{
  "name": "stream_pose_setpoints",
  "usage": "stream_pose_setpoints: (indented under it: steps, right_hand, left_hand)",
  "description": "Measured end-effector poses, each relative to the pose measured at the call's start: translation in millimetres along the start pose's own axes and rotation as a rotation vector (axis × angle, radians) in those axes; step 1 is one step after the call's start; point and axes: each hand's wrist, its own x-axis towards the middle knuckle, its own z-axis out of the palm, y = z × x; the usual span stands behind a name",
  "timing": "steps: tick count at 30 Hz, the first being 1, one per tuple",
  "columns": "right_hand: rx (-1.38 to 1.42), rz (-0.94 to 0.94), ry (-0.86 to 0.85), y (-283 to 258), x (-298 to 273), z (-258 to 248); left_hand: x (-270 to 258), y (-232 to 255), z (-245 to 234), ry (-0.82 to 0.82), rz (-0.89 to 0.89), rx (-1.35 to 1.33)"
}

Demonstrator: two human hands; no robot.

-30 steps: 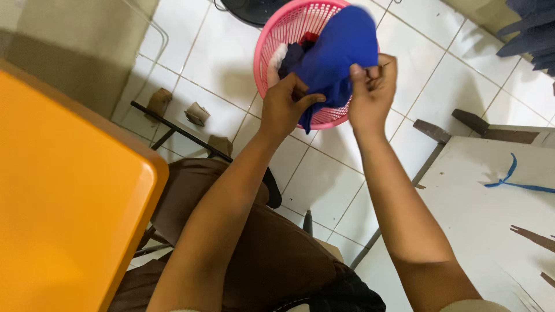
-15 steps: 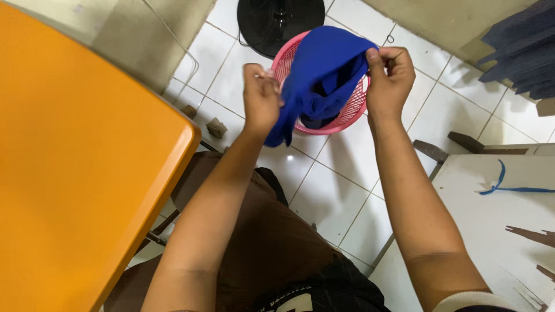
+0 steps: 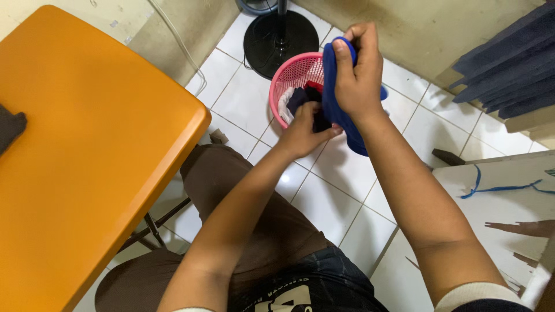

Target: The person uses a lint roller to clean a black garment and then a blue polo shirt on an orange table. The person rolls the sticky roller over the fabric surfaces to remove lint and debris, then folds the black garment and places it aside before continuing with the blue shirt.

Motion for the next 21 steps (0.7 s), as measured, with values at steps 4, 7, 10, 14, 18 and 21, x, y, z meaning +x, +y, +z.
stream_pose_setpoints:
  steps: [4, 7, 10, 14, 18, 21]
  right_hand:
    - [-0.203, -0.079, -0.04, -34.0, 12.6, -4.7]
    - [-0.32, -0.197, -0.037, -47.3, 21.7, -9.8]
    - [-0.432, -0.303, -0.033, -53.6, 33.6, -28.0]
    - [-0.568, -0.481, -0.038, -59.3, 51.0, -55.4]
    - [-0.668, -0.616, -0.106, -65.4, 68.7, -69.6]
    - [-0.792, -0.783, -0.105, -70.7, 83.4, -68.8]
  left_hand:
    - [-7.3, 14.0, 14.6, 0.11, 0.038, -0.024]
    - [-8.2, 16.7, 0.4, 0.162, -0.207, 0.172]
    - [-18.1, 13.6, -43.4, 0.302, -0.088, 0.189]
    - [-44.9, 29.2, -113.7, 0.461, 0.121, 0.144]
    - [-70.3, 71.6, -176.3, 0.442, 0.212, 0.06]
    - [-92.2, 102.0, -221.2, 0.25, 0.257, 0.182]
